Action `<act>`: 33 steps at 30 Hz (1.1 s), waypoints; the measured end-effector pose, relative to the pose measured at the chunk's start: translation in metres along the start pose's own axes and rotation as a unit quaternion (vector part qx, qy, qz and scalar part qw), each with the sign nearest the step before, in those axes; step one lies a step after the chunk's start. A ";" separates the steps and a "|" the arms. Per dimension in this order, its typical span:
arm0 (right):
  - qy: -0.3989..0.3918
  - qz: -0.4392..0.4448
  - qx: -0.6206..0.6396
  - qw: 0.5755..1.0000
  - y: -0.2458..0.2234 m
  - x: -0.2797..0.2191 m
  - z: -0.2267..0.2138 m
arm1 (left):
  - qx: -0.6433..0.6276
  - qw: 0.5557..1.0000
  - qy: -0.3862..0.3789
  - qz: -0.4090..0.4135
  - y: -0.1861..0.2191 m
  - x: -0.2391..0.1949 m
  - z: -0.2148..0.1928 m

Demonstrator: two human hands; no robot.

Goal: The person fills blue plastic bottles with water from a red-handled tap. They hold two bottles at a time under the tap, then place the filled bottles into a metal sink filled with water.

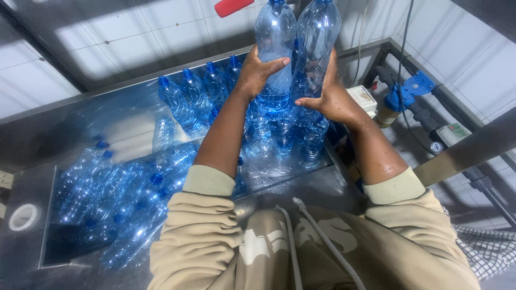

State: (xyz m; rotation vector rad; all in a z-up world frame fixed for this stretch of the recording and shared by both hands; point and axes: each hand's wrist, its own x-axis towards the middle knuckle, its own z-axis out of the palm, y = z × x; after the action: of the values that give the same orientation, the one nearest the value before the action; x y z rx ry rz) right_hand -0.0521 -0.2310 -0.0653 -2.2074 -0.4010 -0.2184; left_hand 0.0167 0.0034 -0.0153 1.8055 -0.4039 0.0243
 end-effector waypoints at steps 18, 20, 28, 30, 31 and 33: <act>0.029 -0.021 0.015 0.999 0.004 0.005 0.006 | -0.047 0.997 -0.051 0.024 0.009 -0.003 -0.006; 0.022 -0.007 0.008 1.000 0.005 0.003 0.005 | -0.041 0.998 -0.046 0.008 0.009 -0.002 -0.006; 0.005 -0.009 0.023 1.000 0.005 0.002 0.003 | -0.023 0.999 -0.042 0.003 0.010 -0.003 -0.006; -0.007 -0.031 0.079 0.996 0.005 0.002 0.004 | -0.052 0.998 -0.044 0.008 0.010 -0.002 -0.004; -0.007 -0.031 0.079 0.996 0.003 0.002 0.004 | -0.052 0.998 -0.044 0.008 0.011 -0.003 -0.005; -0.004 0.017 0.036 0.999 -0.002 0.001 0.003 | -0.035 0.999 -0.040 0.003 0.010 -0.004 -0.005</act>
State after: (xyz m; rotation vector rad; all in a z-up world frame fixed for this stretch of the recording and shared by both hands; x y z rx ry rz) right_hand -0.0520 -0.2277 -0.0657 -2.1433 -0.3706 -0.1736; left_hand 0.0111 0.0072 -0.0052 1.7390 -0.4623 -0.0568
